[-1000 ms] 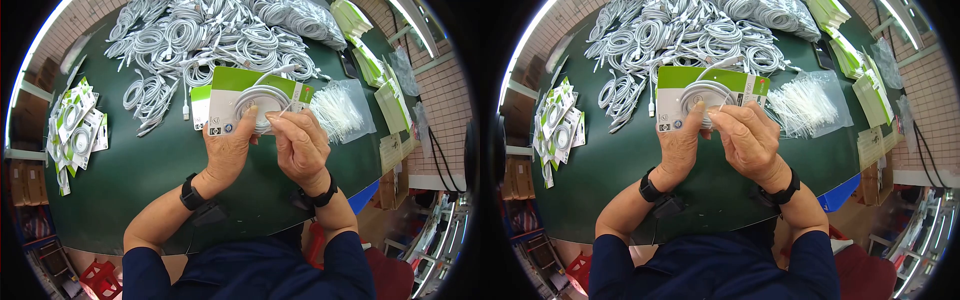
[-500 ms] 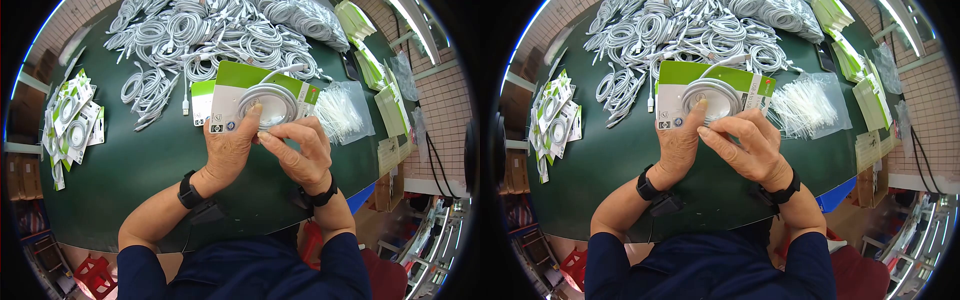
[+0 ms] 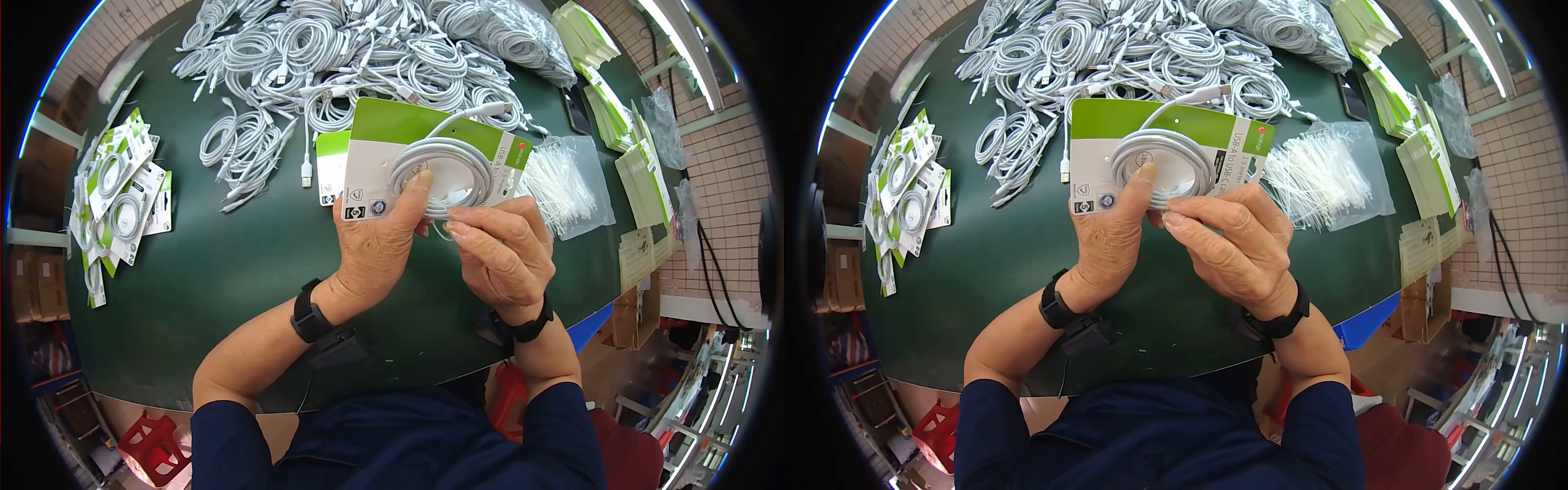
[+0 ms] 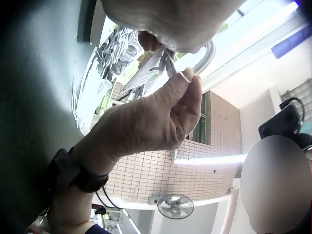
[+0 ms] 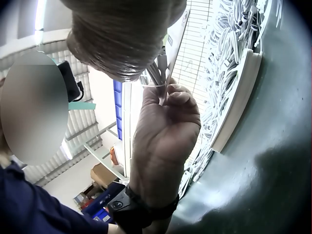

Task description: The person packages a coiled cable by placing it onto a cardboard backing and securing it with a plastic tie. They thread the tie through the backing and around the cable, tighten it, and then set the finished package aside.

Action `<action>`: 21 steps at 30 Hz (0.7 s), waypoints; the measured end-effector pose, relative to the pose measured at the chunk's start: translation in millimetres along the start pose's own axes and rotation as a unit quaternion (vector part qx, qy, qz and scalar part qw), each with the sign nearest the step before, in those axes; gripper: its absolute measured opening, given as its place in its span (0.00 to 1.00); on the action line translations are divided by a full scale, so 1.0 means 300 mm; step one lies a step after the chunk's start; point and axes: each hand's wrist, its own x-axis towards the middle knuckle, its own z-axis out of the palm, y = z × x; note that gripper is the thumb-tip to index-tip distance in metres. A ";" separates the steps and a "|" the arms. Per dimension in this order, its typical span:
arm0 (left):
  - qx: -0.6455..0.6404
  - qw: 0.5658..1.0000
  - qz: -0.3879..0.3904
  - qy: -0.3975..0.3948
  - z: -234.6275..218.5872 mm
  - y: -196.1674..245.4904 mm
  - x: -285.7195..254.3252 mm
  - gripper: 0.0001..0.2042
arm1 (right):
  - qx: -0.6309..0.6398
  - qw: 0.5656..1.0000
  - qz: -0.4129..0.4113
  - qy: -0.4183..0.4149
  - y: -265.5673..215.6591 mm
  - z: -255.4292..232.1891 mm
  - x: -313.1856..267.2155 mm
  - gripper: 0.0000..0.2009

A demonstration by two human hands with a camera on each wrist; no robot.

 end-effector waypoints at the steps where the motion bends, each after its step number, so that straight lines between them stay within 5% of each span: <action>1: 0.001 1.000 0.000 -0.002 -0.001 -0.001 0.000 0.09 | 0.001 1.000 0.001 -0.001 0.001 0.000 0.000 0.21; 12: -0.010 1.000 -0.002 -0.001 0.001 -0.004 0.003 0.09 | 0.023 1.000 0.019 -0.011 0.009 0.009 -0.005 0.14; 21: 0.028 0.999 0.018 -0.023 -0.010 -0.016 0.002 0.08 | 0.014 1.000 0.011 -0.012 0.025 0.022 -0.005 0.20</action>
